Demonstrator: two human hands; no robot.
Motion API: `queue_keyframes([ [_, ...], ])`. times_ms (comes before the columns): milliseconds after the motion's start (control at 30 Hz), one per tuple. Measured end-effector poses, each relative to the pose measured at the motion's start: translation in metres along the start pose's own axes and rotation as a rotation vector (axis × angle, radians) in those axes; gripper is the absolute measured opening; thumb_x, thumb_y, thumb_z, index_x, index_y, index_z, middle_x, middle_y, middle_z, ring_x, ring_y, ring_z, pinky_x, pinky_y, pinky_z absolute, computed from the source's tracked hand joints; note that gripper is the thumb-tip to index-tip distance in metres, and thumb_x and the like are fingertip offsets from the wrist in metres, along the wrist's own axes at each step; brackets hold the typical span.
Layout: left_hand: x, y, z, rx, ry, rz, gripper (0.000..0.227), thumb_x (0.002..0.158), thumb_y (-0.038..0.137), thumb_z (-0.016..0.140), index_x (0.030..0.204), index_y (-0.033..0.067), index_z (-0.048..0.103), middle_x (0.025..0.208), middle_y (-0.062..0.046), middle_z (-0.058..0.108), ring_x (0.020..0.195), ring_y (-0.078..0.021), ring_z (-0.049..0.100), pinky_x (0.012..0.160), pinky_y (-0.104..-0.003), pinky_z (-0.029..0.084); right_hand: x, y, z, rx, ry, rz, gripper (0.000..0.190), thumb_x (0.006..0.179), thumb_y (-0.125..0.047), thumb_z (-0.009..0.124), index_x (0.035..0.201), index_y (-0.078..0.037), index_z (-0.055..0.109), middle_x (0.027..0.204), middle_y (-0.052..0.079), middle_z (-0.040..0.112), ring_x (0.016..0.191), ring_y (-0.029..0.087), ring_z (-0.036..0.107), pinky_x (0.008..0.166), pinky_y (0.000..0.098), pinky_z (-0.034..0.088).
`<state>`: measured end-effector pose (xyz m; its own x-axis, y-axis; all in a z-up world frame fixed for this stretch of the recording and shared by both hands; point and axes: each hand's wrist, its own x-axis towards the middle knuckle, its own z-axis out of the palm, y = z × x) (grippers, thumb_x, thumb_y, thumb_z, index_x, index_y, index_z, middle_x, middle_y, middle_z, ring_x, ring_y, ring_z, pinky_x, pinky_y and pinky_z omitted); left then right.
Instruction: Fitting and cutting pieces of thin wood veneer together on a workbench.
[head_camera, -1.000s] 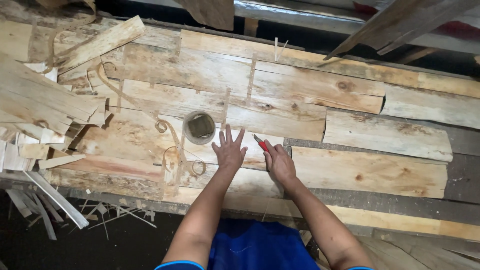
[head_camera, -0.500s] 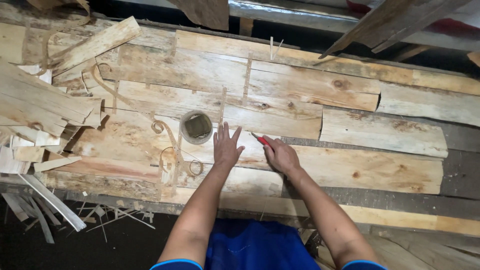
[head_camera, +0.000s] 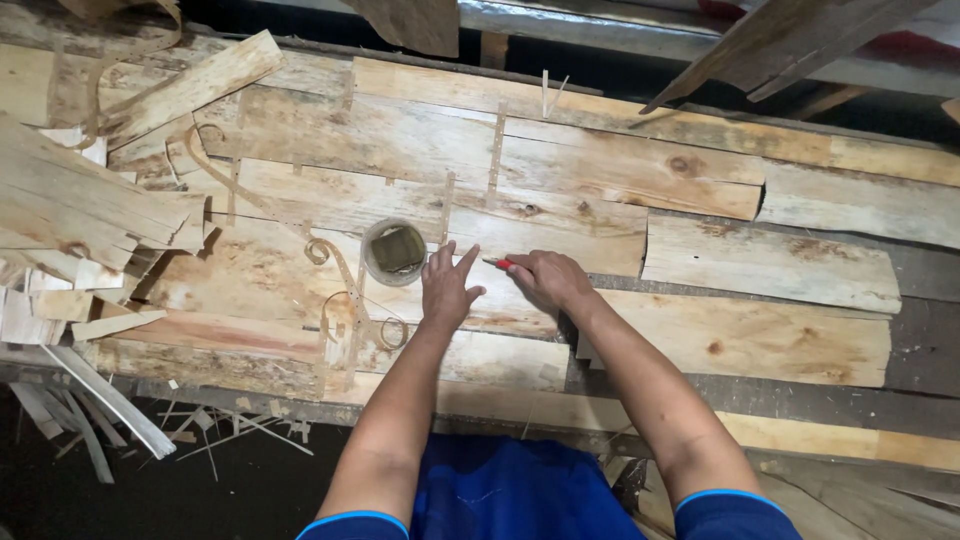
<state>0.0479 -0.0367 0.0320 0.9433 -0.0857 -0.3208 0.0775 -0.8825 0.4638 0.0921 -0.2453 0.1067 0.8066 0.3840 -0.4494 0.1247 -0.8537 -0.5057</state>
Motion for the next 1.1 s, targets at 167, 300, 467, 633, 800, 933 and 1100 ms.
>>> queue_keyframes([
  [167, 0.002, -0.001, 0.004, 0.004, 0.015, 0.006, 0.087, 0.074, 0.034, 0.088, 0.151, 0.0313, 0.049, 0.157, -0.012, 0.039, 0.144, -0.0304, 0.034, 0.116, -0.048, 0.029, 0.005, 0.006, 0.011, -0.03, 0.052, -0.059, 0.038, 0.1, -0.041, 0.053, 0.127, -0.023, 0.072, 0.106, 0.014, 0.075, 0.101, 0.036, 0.068, 0.088, 0.0476, 0.054],
  [300, 0.001, -0.001, 0.005, 0.014, 0.012, -0.002, 0.087, 0.074, 0.035, 0.088, 0.152, 0.0318, 0.048, 0.158, -0.012, 0.037, 0.145, -0.0302, 0.032, 0.117, -0.049, 0.028, 0.01, 0.003, 0.014, -0.029, 0.053, -0.061, 0.038, 0.099, -0.041, 0.053, 0.126, -0.024, 0.073, 0.107, 0.013, 0.075, 0.101, 0.035, 0.068, 0.088, 0.0474, 0.054],
  [467, 0.002, 0.001, 0.004, 0.021, 0.0, -0.013, 0.087, 0.075, 0.035, 0.088, 0.152, 0.0323, 0.047, 0.159, -0.011, 0.036, 0.146, -0.0302, 0.031, 0.117, -0.05, 0.027, 0.015, 0.008, 0.02, -0.05, 0.05, -0.058, 0.038, 0.1, -0.041, 0.053, 0.127, -0.023, 0.072, 0.107, 0.013, 0.075, 0.102, 0.035, 0.068, 0.089, 0.0473, 0.054],
  [633, 0.001, 0.004, -0.001, 0.015, -0.017, -0.026, 0.087, 0.076, 0.035, 0.087, 0.152, 0.0325, 0.047, 0.16, -0.012, 0.034, 0.147, -0.0302, 0.03, 0.118, -0.05, 0.026, 0.016, 0.005, 0.017, -0.075, 0.042, -0.042, 0.038, 0.1, -0.042, 0.053, 0.126, -0.024, 0.073, 0.11, 0.013, 0.075, 0.103, 0.035, 0.068, 0.089, 0.0474, 0.054],
  [800, 0.0, 0.007, -0.007, 0.009, -0.05, -0.041, 0.085, 0.076, 0.035, 0.087, 0.151, 0.0325, 0.047, 0.16, -0.011, 0.033, 0.147, -0.0295, 0.029, 0.119, -0.048, 0.025, 0.024, 0.008, 0.013, -0.07, -0.078, 0.093, 0.036, 0.1, -0.045, 0.053, 0.128, -0.034, 0.072, 0.11, 0.009, 0.075, 0.105, 0.033, 0.068, 0.092, 0.046, 0.053],
  [933, 0.0, 0.006, -0.004, 0.015, -0.041, -0.034, 0.085, 0.076, 0.035, 0.087, 0.151, 0.0321, 0.047, 0.16, -0.011, 0.034, 0.148, -0.0297, 0.029, 0.118, -0.048, 0.026, 0.026, 0.009, 0.008, -0.081, -0.11, 0.102, 0.035, 0.099, -0.045, 0.052, 0.127, -0.037, 0.072, 0.112, 0.008, 0.075, 0.107, 0.033, 0.067, 0.092, 0.0463, 0.053],
  [1100, 0.0, 0.003, 0.001, 0.028, -0.013, -0.01, 0.085, 0.077, 0.034, 0.087, 0.152, 0.031, 0.048, 0.16, -0.013, 0.034, 0.147, -0.0313, 0.029, 0.117, -0.049, 0.026, 0.033, 0.03, 0.017, -0.085, -0.127, 0.077, 0.034, 0.1, -0.047, 0.053, 0.126, -0.037, 0.072, 0.115, 0.006, 0.075, 0.109, 0.033, 0.067, 0.094, 0.0444, 0.053],
])
